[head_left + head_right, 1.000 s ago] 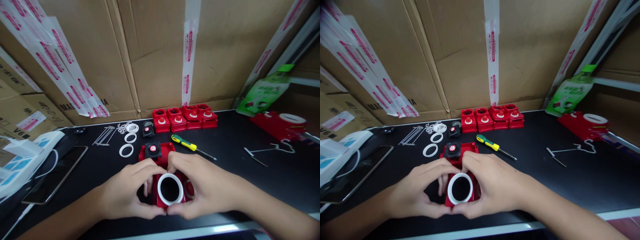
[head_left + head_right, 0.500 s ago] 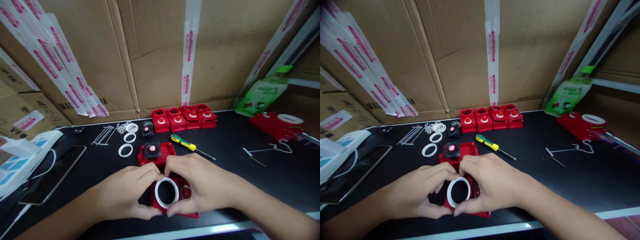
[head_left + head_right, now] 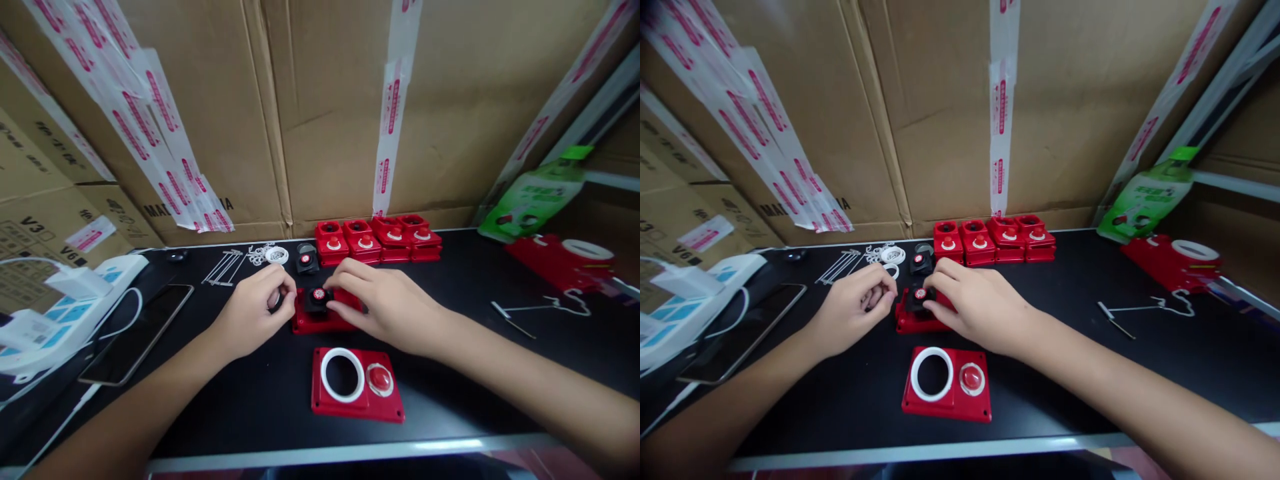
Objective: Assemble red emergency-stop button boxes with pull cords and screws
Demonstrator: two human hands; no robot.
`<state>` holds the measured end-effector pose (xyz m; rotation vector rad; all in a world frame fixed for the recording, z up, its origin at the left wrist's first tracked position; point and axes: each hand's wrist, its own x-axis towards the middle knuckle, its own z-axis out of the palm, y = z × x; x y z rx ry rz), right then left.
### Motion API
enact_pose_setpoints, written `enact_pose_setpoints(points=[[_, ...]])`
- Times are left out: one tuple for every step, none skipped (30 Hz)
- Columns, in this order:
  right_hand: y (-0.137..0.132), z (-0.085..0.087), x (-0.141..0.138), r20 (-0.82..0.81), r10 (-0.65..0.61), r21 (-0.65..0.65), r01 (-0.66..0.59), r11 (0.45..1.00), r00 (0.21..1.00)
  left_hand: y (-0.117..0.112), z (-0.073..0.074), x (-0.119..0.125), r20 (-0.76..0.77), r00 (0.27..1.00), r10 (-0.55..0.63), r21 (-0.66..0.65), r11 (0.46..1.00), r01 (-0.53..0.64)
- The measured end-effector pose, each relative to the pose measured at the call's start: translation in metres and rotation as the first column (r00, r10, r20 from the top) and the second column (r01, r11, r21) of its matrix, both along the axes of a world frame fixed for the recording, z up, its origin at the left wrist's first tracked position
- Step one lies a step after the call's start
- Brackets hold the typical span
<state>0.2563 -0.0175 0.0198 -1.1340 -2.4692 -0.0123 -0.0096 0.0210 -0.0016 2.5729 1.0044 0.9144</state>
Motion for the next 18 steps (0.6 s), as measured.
enact_pose_setpoints(points=[[0.005,0.003,-0.004,0.031,-0.008,-0.009,0.008,1.0,1.0,0.002,-0.001,-0.001,0.005,1.0,0.016,-0.006,1.0,-0.015],[0.009,0.005,-0.009,0.057,-0.005,-0.028,0.006,1.0,0.998,0.004,-0.002,-0.002,0.008,1.0,0.028,-0.01,1.0,-0.028],[0.012,0.006,-0.012,0.073,0.003,-0.049,0.001,0.999,0.997,0.006,-0.002,-0.003,0.009,0.999,0.037,-0.013,0.999,-0.037],[0.015,0.007,-0.015,0.079,0.014,-0.069,-0.009,0.998,0.997,0.007,-0.003,-0.003,0.01,0.999,0.042,-0.016,0.999,-0.042],[0.017,0.008,-0.017,0.078,0.027,-0.093,-0.019,0.995,0.997,0.007,-0.004,-0.004,0.009,0.999,0.043,-0.019,0.999,-0.043],[0.019,0.009,-0.019,0.066,0.034,-0.117,-0.026,0.993,0.997,0.008,-0.005,-0.004,0.007,0.999,0.041,-0.022,0.999,-0.041],[0.02,0.01,-0.019,0.045,0.039,-0.141,-0.032,0.989,0.998,0.008,-0.005,-0.004,0.003,0.999,0.038,-0.025,0.999,-0.038],[0.021,0.012,-0.018,0.018,0.048,-0.165,-0.045,0.985,0.999,0.007,-0.006,-0.004,-0.003,0.999,0.035,-0.026,0.999,-0.035],[0.023,0.014,-0.017,-0.014,0.061,-0.189,-0.063,0.98,0.998,0.007,-0.006,-0.004,-0.012,0.999,0.031,-0.026,0.999,-0.032],[0.025,0.018,-0.016,-0.05,0.073,-0.204,-0.082,0.976,0.996,0.006,-0.006,-0.005,-0.022,0.999,0.031,-0.025,0.999,-0.032],[0.029,0.022,-0.014,-0.087,0.082,-0.204,-0.098,0.974,0.993,0.006,-0.005,-0.005,-0.034,0.999,0.034,-0.023,0.999,-0.035],[0.033,0.027,-0.012,-0.117,0.079,-0.193,-0.1,0.976,0.99,0.006,-0.004,-0.006,-0.045,0.998,0.04,-0.019,0.999,-0.041],[0.039,0.032,-0.011,-0.138,0.056,-0.163,-0.078,0.984,0.989,0.006,-0.003,-0.007,-0.057,0.997,0.05,-0.014,0.999,-0.05],[0.046,0.036,-0.011,-0.134,0.022,-0.123,-0.038,0.992,0.991,0.006,-0.002,-0.008,-0.066,0.996,0.061,-0.008,0.998,-0.061],[0.053,0.04,-0.013,-0.104,-0.027,-0.081,0.018,0.997,0.994,0.007,-0.001,-0.009,-0.075,0.995,0.071,0.0,0.997,-0.071],[0.061,0.042,-0.015,-0.055,-0.072,-0.04,0.069,0.997,0.996,0.008,0.001,-0.01,-0.081,0.993,0.082,0.008,0.997,-0.081],[0.069,0.042,-0.019,0.011,-0.107,-0.007,0.107,0.994,0.994,0.008,0.002,-0.01,-0.087,0.992,0.091,0.018,0.996,-0.09],[0.077,0.041,-0.024,0.09,-0.131,0.014,0.13,0.991,0.987,0.009,0.003,-0.011,-0.093,0.991,0.099,0.026,0.995,-0.097]])
